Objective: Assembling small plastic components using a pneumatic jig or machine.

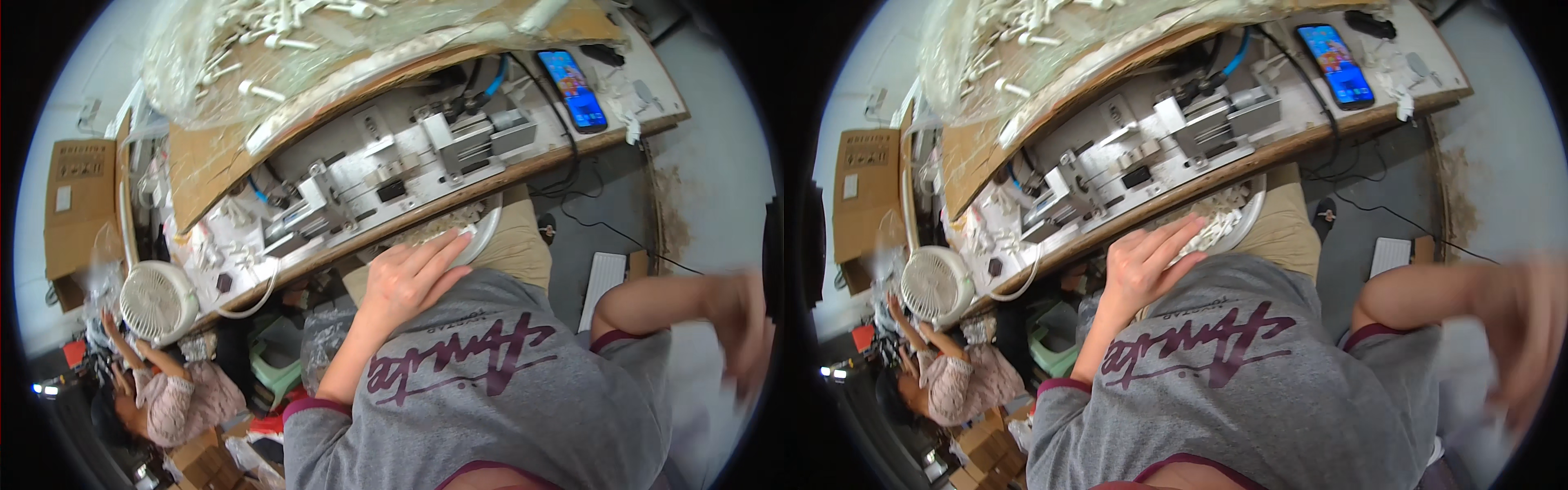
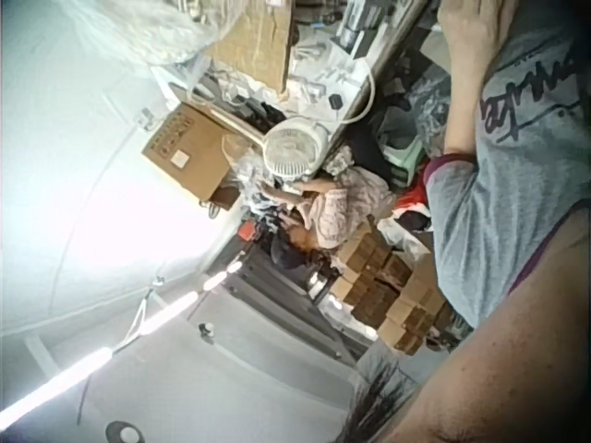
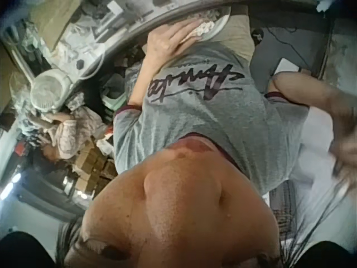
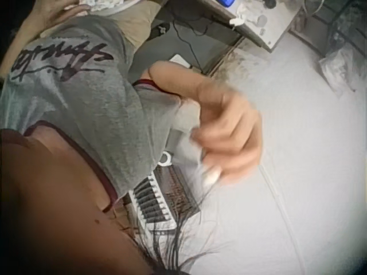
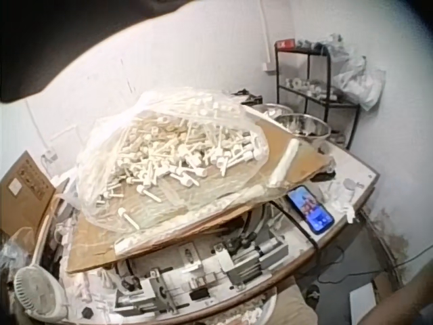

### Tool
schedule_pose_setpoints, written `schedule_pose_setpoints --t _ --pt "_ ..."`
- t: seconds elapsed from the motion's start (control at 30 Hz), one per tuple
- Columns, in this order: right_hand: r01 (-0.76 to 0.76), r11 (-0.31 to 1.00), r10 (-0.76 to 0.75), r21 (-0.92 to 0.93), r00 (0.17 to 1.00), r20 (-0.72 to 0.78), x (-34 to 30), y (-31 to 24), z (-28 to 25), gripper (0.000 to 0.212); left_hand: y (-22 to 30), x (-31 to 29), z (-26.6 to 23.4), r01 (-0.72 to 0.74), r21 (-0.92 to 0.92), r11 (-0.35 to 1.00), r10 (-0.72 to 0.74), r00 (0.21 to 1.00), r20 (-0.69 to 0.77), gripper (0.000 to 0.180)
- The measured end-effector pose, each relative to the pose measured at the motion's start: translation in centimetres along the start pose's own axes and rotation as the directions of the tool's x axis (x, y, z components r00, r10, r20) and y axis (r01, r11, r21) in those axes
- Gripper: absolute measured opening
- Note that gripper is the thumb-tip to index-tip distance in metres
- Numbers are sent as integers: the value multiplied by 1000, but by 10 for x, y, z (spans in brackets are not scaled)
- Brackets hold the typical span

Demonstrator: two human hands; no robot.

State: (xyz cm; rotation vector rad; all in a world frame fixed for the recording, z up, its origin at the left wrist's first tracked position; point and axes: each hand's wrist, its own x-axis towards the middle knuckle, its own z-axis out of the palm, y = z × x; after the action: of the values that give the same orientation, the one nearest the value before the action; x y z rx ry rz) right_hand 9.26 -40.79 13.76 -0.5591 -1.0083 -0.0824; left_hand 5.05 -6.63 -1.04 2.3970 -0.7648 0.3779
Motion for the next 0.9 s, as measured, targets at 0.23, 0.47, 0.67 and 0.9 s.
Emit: schedule_pose_setpoints --t 0.23,0.47,0.67,0.9 --pt "-591 528 -257 -610 574 -778 -68 6 -263 24 -2 -18 -1 63 0 998 -63 997 -32 51" --pt "-832 50 -306 -553 514 -801 -70 -1 -356 19 1 -34 -4 162 25 987 -161 987 -20 49" --pt "-882 -31 -212 -471 466 -859 -73 0 -387 22 3 -45 -6 221 55 974 -221 975 -8 47" --pt "-894 13 -148 -447 441 -885 -83 -9 -401 22 2 -44 -8 223 79 972 -223 975 -7 49"
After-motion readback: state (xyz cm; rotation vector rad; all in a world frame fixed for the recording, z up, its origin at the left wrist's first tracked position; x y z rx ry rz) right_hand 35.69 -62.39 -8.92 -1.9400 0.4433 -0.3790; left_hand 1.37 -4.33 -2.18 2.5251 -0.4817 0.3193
